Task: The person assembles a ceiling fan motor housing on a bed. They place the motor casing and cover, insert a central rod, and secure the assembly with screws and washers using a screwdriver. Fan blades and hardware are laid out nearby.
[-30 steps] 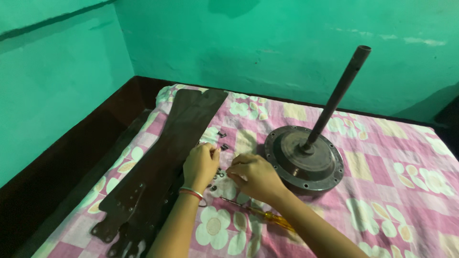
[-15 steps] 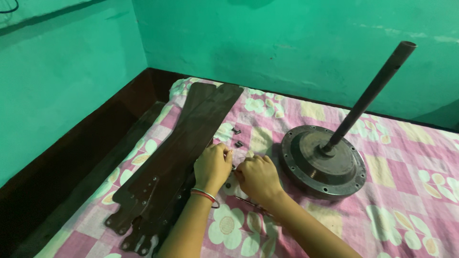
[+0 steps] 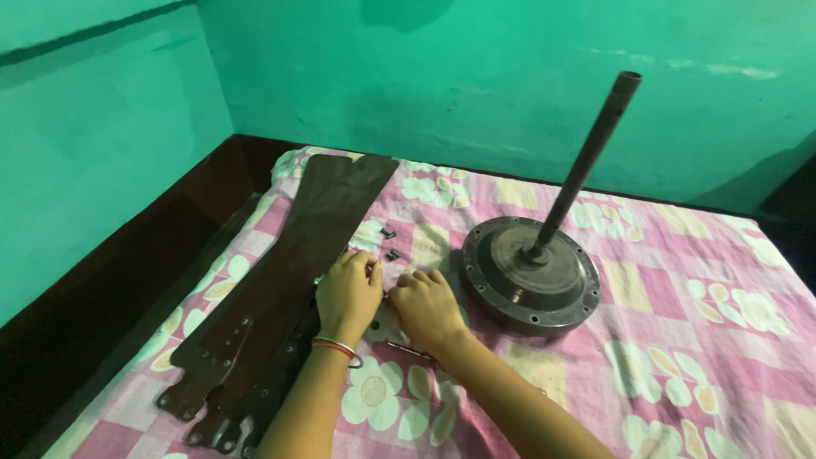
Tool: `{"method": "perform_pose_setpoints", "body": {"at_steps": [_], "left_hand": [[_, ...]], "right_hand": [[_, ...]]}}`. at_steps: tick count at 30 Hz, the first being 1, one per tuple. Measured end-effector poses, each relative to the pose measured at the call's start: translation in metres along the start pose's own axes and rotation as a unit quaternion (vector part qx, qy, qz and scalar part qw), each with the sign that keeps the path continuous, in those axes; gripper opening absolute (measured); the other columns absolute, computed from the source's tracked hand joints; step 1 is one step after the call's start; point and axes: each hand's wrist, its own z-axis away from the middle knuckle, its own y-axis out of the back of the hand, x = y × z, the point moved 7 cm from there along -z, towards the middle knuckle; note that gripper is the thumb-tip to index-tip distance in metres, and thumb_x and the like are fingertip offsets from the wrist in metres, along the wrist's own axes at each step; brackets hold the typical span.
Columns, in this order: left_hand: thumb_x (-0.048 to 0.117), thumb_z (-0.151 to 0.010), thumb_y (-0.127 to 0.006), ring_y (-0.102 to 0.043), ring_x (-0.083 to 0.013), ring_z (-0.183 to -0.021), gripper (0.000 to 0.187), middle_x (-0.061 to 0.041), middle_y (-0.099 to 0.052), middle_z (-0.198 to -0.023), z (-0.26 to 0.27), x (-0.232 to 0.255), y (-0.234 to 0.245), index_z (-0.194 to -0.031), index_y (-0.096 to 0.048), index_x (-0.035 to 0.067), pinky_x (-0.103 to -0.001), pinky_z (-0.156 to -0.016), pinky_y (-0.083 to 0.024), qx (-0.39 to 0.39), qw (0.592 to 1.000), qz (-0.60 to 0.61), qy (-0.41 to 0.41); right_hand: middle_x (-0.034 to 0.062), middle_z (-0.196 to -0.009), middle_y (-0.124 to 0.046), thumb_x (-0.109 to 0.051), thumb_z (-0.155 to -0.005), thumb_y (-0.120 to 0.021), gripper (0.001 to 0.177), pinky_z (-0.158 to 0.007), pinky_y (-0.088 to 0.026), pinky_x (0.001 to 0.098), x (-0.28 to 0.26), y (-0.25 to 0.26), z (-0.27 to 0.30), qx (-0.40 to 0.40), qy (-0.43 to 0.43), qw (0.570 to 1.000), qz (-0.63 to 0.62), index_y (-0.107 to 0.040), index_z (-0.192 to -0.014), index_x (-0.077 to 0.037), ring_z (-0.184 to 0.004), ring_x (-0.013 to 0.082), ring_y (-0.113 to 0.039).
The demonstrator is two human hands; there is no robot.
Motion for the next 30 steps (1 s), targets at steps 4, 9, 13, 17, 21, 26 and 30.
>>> {"method": "perform_pose_setpoints", "body": {"at_steps": [4,9,13,17,21,26,30], "left_hand": [[0.025,-0.092,-0.068,-0.070,-0.0304,-0.081,0.018,-0.007,-0.071,-0.087,0.000,0.017,0.008,-0.086,-0.070,0.009,-0.044,-0.069,-0.055,0.022,0.999,0.006,-0.045],[0.021,-0.091,-0.069,-0.069,-0.0295,-0.080,0.012,-0.008,-0.071,-0.087,0.013,0.056,0.009,-0.089,-0.072,0.009,-0.044,-0.071,-0.054,0.027,0.991,0.085,-0.103],[0.016,-0.091,-0.068,-0.069,-0.0305,-0.092,0.013,-0.011,-0.071,-0.097,0.043,0.107,-0.007,-0.099,-0.072,0.006,-0.042,-0.081,-0.055,-0.008,0.972,0.156,-0.177],[0.016,-0.092,-0.067,-0.066,-0.0316,-0.113,0.026,-0.013,-0.072,-0.119,0.076,0.149,-0.026,-0.115,-0.072,0.004,-0.043,-0.099,-0.051,-0.059,0.942,0.139,-0.300],[0.015,-0.093,-0.065,-0.064,-0.0281,-0.122,0.033,-0.012,-0.069,-0.130,0.084,0.153,-0.037,-0.123,-0.069,0.003,-0.049,-0.108,-0.043,-0.078,0.930,0.082,-0.348],[0.015,-0.093,-0.065,-0.063,-0.0276,-0.124,0.035,-0.012,-0.068,-0.131,0.086,0.148,-0.042,-0.126,-0.069,0.003,-0.050,-0.109,-0.042,-0.091,0.931,0.068,-0.347],[0.015,-0.093,-0.065,-0.062,-0.0279,-0.126,0.035,-0.013,-0.068,-0.133,0.088,0.148,-0.043,-0.126,-0.069,0.003,-0.050,-0.109,-0.042,-0.081,0.930,0.066,-0.352]], "right_hand": [[0.0070,-0.099,-0.071,-0.015,-0.085,-0.065,0.013,-0.085,-0.046,0.0401,0.003,0.034,0.008,0.100,0.028,0.993,-0.052,-0.074,-0.094,-0.011,-0.100,0.0244,-0.067],[0.0061,-0.092,-0.071,-0.020,-0.093,-0.071,0.014,-0.075,-0.052,0.0390,0.058,0.093,0.060,0.182,0.012,0.976,-0.120,-0.074,-0.096,-0.007,-0.083,0.0230,-0.068],[0.0061,-0.089,-0.071,-0.013,-0.089,-0.075,0.013,-0.066,-0.056,0.0365,0.110,0.123,0.117,0.222,-0.024,0.968,-0.119,-0.075,-0.099,-0.007,-0.077,0.0227,-0.069],[0.0075,-0.090,-0.071,-0.010,-0.086,-0.077,0.016,-0.065,-0.056,0.0361,0.134,0.118,0.153,0.208,-0.011,0.971,-0.119,-0.076,-0.102,-0.004,-0.076,0.0231,-0.069],[0.0075,-0.096,-0.071,-0.011,-0.085,-0.077,0.019,-0.072,-0.056,0.0368,0.127,0.112,0.171,0.247,0.055,0.965,-0.065,-0.074,-0.103,-0.006,-0.085,0.0239,-0.068],[0.0062,-0.095,-0.071,-0.009,-0.083,-0.079,0.017,-0.070,-0.054,0.0364,0.124,0.112,0.168,0.252,0.005,0.963,-0.091,-0.076,-0.099,-0.008,-0.081,0.0231,-0.067],[0.0057,-0.098,-0.072,-0.006,-0.080,-0.077,0.023,-0.075,-0.053,0.0372,0.115,0.115,0.171,0.255,-0.009,0.964,-0.081,-0.077,-0.103,-0.010,-0.087,0.0236,-0.067]]}}
